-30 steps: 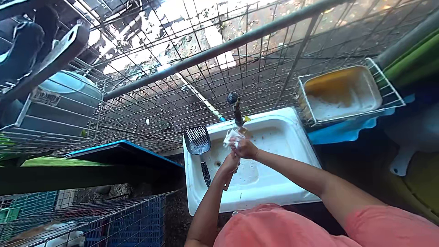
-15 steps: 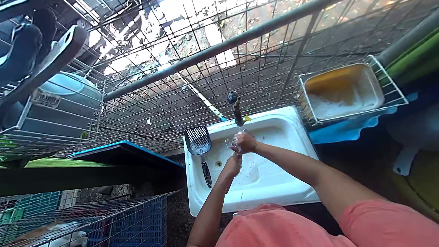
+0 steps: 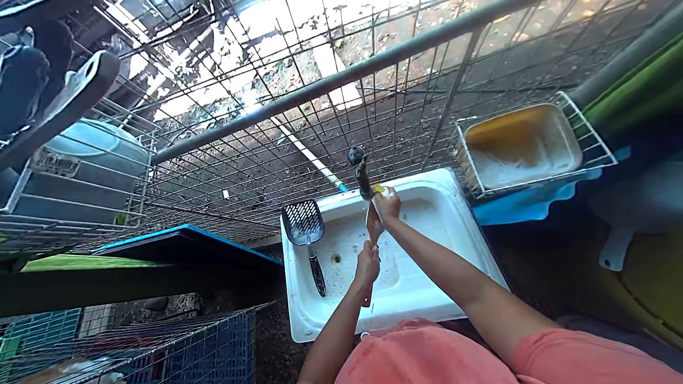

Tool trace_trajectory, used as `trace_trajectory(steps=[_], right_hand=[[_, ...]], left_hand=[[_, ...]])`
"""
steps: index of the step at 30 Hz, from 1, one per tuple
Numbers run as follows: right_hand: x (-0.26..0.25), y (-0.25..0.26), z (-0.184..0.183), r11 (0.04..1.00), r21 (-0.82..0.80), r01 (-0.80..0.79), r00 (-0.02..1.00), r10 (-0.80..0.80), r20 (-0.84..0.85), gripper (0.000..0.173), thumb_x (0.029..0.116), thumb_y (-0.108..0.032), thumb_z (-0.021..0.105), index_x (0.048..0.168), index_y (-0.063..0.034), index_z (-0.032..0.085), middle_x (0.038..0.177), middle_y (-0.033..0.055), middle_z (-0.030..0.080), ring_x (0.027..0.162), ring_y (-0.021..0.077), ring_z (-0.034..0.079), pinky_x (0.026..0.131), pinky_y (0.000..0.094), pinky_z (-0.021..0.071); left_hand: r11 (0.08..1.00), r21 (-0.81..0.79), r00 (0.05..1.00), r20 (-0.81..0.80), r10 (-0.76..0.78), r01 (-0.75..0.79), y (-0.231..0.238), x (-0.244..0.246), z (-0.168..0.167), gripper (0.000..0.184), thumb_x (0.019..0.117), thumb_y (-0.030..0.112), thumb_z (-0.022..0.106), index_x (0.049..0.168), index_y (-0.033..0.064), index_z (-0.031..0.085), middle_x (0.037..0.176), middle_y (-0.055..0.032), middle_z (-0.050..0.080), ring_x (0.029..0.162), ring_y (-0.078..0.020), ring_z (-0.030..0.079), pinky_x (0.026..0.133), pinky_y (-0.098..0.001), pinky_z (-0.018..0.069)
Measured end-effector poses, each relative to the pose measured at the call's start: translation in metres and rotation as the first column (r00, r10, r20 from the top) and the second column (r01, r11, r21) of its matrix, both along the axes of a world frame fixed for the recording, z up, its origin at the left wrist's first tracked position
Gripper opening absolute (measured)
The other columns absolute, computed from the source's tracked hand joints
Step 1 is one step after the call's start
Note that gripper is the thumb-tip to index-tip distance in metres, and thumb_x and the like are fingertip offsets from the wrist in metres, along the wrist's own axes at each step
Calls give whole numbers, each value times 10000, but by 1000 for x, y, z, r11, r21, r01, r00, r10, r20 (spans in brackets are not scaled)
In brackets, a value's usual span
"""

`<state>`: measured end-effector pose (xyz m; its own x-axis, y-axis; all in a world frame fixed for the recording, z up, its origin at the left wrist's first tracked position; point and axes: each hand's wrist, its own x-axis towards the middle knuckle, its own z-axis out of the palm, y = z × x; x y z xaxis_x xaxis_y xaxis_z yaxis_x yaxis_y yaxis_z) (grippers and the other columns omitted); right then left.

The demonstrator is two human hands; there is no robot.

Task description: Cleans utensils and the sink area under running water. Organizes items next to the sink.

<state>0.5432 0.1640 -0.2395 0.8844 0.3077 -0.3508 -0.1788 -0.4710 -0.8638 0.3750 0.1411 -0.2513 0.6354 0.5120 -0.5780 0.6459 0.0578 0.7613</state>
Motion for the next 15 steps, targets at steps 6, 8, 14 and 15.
trace_trajectory(steps=[6,8,14,15], right_hand=[[3,-4,-14,993,-100,-56,996,49,-78,478,1006,-321,673,1282,68,634,1221,276,683,1204,387,645,1078,519,469],[14,-1,-14,980,-138,-144,987,132,-92,405,1034,-299,618,1194,68,675,1175,283,691,1166,403,652,1038,548,479],[-26,-13,-16,871,-70,-486,808,478,346,391,1006,-213,604,1245,91,665,1235,294,675,1210,424,638,1091,540,464],[-43,-19,-20,825,-7,-565,756,522,395,403,1012,-223,584,1283,62,669,1317,262,659,1293,397,599,1156,521,413]], left_hand=[[1000,1,999,-42,20,-20,-29,0,0,298,1115,155,369,1336,-27,450,805,-89,517,622,-182,509,608,-362,481],[998,-48,998,-42,40,-42,-27,2,3,317,1114,144,366,1380,-16,430,802,-82,509,602,-176,495,582,-353,472],[911,-355,969,50,244,-211,28,6,38,317,1099,88,371,1410,26,370,694,5,428,451,-67,399,412,-218,378],[899,-382,968,42,249,-214,39,7,43,287,1092,72,390,1378,44,377,694,3,431,455,-67,400,414,-216,375]])
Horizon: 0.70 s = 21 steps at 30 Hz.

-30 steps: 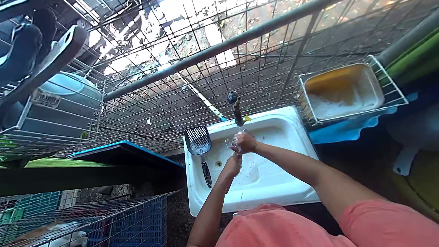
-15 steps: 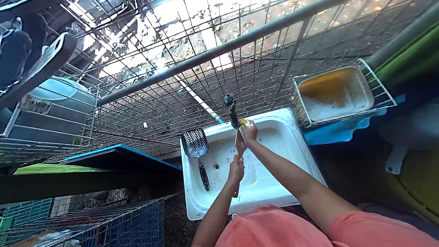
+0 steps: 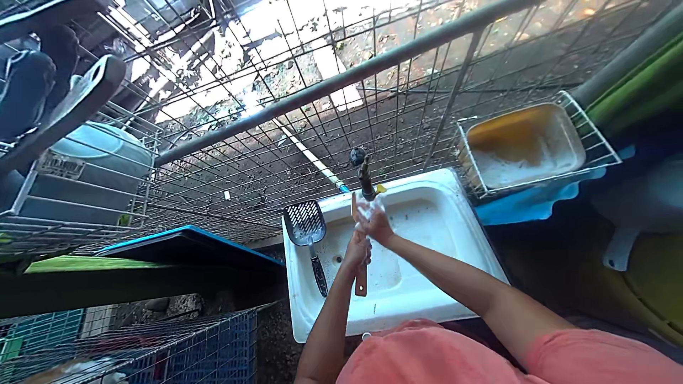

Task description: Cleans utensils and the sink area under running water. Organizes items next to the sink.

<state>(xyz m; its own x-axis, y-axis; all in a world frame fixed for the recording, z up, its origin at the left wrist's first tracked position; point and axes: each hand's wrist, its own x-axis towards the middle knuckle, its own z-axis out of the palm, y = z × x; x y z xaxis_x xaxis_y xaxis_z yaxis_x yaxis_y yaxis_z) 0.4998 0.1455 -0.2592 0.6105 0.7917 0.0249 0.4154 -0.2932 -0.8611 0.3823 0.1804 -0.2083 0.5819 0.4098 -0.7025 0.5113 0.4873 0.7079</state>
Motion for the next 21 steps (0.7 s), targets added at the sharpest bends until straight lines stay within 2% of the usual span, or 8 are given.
trace_trajectory(steps=[2,4,7,9,14,17,19,21], right_hand=[[-17,-7,-2,983,83,-165,986,165,7,415,1011,-261,555,1310,-5,688,1408,213,624,1381,368,541,1204,519,351],[4,0,0,967,-4,-256,967,256,18,439,1033,-305,521,1376,-69,658,1518,188,534,1481,371,409,1243,587,211],[46,15,10,977,-211,-38,999,34,-22,398,1031,-249,576,1328,4,651,1410,252,594,1374,395,522,1168,556,380],[49,20,8,962,-270,48,998,-58,-28,437,1033,-240,566,1358,51,591,1465,253,545,1412,374,487,1184,515,375],[4,-9,-21,907,143,-397,907,364,212,456,1036,-303,460,1266,-3,715,1423,213,613,1415,395,497,1230,582,276],[42,0,-15,928,38,-370,901,349,257,386,1003,-316,534,1155,-49,767,1256,181,714,1279,384,609,1132,629,372],[67,12,6,977,-154,-145,989,140,-44,374,996,-263,624,1198,41,703,1209,257,692,1204,399,636,1065,584,461],[70,17,10,982,-131,135,848,-183,-497,355,1069,-212,542,1288,57,620,1215,243,665,1128,313,641,1009,488,501]], left_hand=[[1000,-12,1000,-12,9,-10,8,-2,0,154,1076,63,432,1229,58,453,643,9,449,435,-61,396,401,-209,362],[998,1,998,-35,-57,57,3,-4,-1,250,1073,53,408,1323,53,417,686,8,431,457,-66,389,413,-213,357],[988,62,986,-97,-136,142,-16,-3,2,407,1085,72,386,1489,67,339,736,-18,436,471,-95,400,428,-248,378],[987,84,986,-109,-127,137,-18,0,1,405,1084,71,391,1486,66,345,736,-22,436,469,-100,400,425,-250,379],[986,50,981,-121,-152,159,1,-4,2,160,1093,120,430,1239,61,457,664,11,439,440,-65,387,406,-211,361],[964,58,958,-140,-250,260,-2,-6,9,302,1124,182,358,1398,63,398,718,5,431,471,-79,397,437,-228,380],[976,108,979,-93,-182,191,-10,-6,10,301,1133,203,333,1378,46,407,683,3,426,452,-79,398,426,-231,385],[990,139,998,60,-15,7,-16,-2,7,294,1130,182,303,1320,6,444,633,21,405,436,-67,389,410,-224,378]])
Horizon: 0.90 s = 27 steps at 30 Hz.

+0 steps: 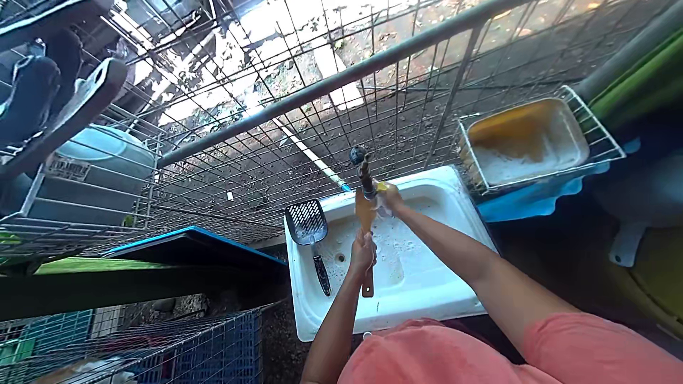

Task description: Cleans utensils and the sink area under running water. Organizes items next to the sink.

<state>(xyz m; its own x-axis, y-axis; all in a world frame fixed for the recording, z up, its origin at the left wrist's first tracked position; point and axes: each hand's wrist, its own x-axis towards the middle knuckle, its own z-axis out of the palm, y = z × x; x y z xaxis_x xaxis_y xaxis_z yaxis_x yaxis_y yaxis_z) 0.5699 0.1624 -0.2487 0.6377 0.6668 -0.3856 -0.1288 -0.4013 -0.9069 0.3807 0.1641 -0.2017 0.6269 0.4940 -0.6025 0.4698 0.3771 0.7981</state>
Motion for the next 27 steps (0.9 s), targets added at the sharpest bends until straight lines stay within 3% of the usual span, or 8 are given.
trace_trajectory(steps=[2,5,8,10,14,20,23,27], right_hand=[[-25,-1,-1,943,171,285,891,-196,-409,431,1133,-285,346,1351,33,541,1162,187,647,1002,219,641,884,393,549],[-57,-2,18,802,273,531,641,-171,-748,738,1066,-635,148,1419,-76,476,1130,164,668,961,257,682,810,449,594],[-64,-6,30,871,259,417,744,-164,-647,305,1113,-224,403,1276,0,532,978,104,659,830,166,667,746,346,586],[-55,-9,27,950,183,252,850,-127,-511,281,1024,-62,568,1282,44,537,1060,124,645,887,149,643,802,324,561],[-30,-7,17,968,49,246,916,-215,-339,302,1029,-146,599,1252,57,598,1074,189,671,921,223,657,844,405,561],[-62,-37,10,991,109,71,883,-12,-469,343,1025,-84,586,1326,67,521,1113,161,651,929,191,660,830,362,578],[-63,-46,9,996,84,21,901,17,-433,304,1010,-85,612,1264,63,533,996,129,650,827,164,655,773,350,580],[-43,-41,13,997,-44,-61,973,49,-226,400,964,-228,728,1189,86,622,1025,180,678,885,208,657,861,398,557]], left_hand=[[994,-73,990,108,90,-83,4,12,-3,302,1137,221,271,1180,17,489,580,51,396,411,-45,388,388,-199,373],[980,-128,982,100,162,-149,17,27,-11,378,1140,305,283,982,39,500,545,39,408,397,-60,407,387,-211,399],[979,-8,975,83,205,-205,24,33,-28,483,1132,314,341,780,33,517,494,12,438,366,-85,423,371,-242,408],[977,37,976,69,207,-210,10,33,-37,463,1135,258,333,796,5,520,511,2,466,385,-91,466,395,-255,457],[983,-76,975,135,174,-165,-41,22,-39,377,1133,234,296,1170,-66,521,588,8,519,460,-84,536,484,-259,523],[972,-205,973,169,154,-119,-36,4,-63,469,1137,312,235,806,89,481,510,57,435,393,-43,407,399,-199,382],[990,-142,997,71,-11,21,-30,3,-61,427,1135,257,279,1130,-55,570,781,-66,632,654,-126,623,656,-307,561],[979,-201,985,172,11,24,9,4,-40,648,1035,183,387,1625,74,142,1540,-228,404,1293,-288,518,1023,-466,473]])
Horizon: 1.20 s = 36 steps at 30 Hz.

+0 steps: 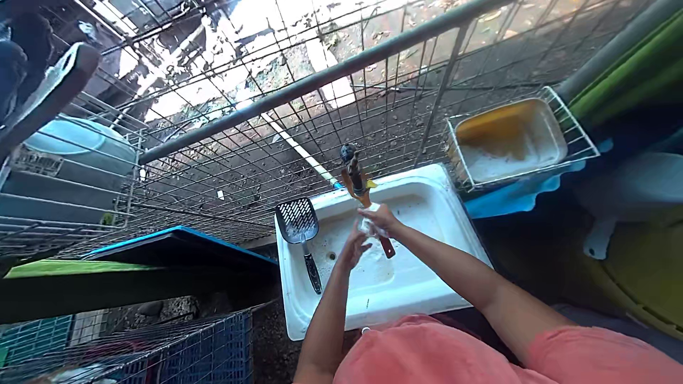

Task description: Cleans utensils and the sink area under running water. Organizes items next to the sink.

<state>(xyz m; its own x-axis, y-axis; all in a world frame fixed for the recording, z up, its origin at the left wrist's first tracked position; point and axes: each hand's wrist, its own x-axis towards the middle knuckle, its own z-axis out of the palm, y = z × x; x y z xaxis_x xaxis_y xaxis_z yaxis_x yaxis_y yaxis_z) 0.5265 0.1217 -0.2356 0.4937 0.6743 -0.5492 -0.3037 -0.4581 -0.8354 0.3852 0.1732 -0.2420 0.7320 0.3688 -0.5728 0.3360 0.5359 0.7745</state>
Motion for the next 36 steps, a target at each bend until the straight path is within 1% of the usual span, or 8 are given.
trace_trajectory(steps=[2,6,14,21,25,28,32,36], right_hand=[[1,-4,-8,997,-1,-78,991,78,111,384,919,-224,762,1095,97,646,965,185,685,851,229,670,841,432,569],[-14,-21,-11,994,-56,-98,978,107,178,337,905,-239,743,1036,61,665,910,166,689,820,256,681,807,475,569],[-18,-136,-38,831,-492,-257,857,432,282,488,966,-408,682,1244,-6,677,1146,269,702,1125,445,661,980,644,488],[118,-171,110,971,229,73,543,-231,807,371,984,-215,676,1181,99,657,1012,259,717,874,347,710,827,528,576],[233,-157,129,969,-22,245,614,-138,777,508,1071,-409,503,1372,-12,604,1312,321,614,1252,491,576,1072,661,415],[266,-140,81,940,-340,-5,748,230,623,630,992,-287,667,1525,-33,446,1479,356,463,1375,573,413,1095,737,339],[250,-123,68,669,-714,-207,495,701,513,836,849,-184,816,1545,12,396,1537,380,364,1449,613,254,1056,794,326],[239,-121,55,746,-653,-129,361,649,670,537,839,-53,796,1346,4,625,1421,344,507,1341,587,427,958,770,433]], left_hand=[[997,65,998,61,26,-30,22,14,11,623,1043,250,385,1611,65,209,1545,-204,420,1346,-268,476,1064,-459,434],[969,216,993,32,115,-119,29,58,10,421,1131,221,335,1186,-97,605,1039,-145,733,955,-157,689,887,-333,552],[877,-14,875,57,481,-481,59,102,29,401,1124,408,293,982,85,484,578,22,477,449,-78,506,467,-225,502],[894,112,901,43,432,-434,60,97,-5,91,1060,29,415,1137,8,460,713,-29,541,568,-106,577,582,-261,554],[909,26,909,31,415,-416,48,96,-18,188,1098,104,390,1187,-1,518,753,-31,576,628,-119,608,651,-298,576],[905,30,905,15,425,-425,46,94,-17,223,1108,143,396,1170,-3,553,728,-16,572,616,-112,601,653,-285,566],[903,18,903,5,430,-430,42,90,-21,220,1107,132,390,1183,-4,546,734,-20,569,611,-118,600,645,-291,567],[892,14,891,-38,451,-451,36,85,-26,201,1100,129,422,1176,-2,555,723,-20,568,601,-117,593,629,-288,562]])
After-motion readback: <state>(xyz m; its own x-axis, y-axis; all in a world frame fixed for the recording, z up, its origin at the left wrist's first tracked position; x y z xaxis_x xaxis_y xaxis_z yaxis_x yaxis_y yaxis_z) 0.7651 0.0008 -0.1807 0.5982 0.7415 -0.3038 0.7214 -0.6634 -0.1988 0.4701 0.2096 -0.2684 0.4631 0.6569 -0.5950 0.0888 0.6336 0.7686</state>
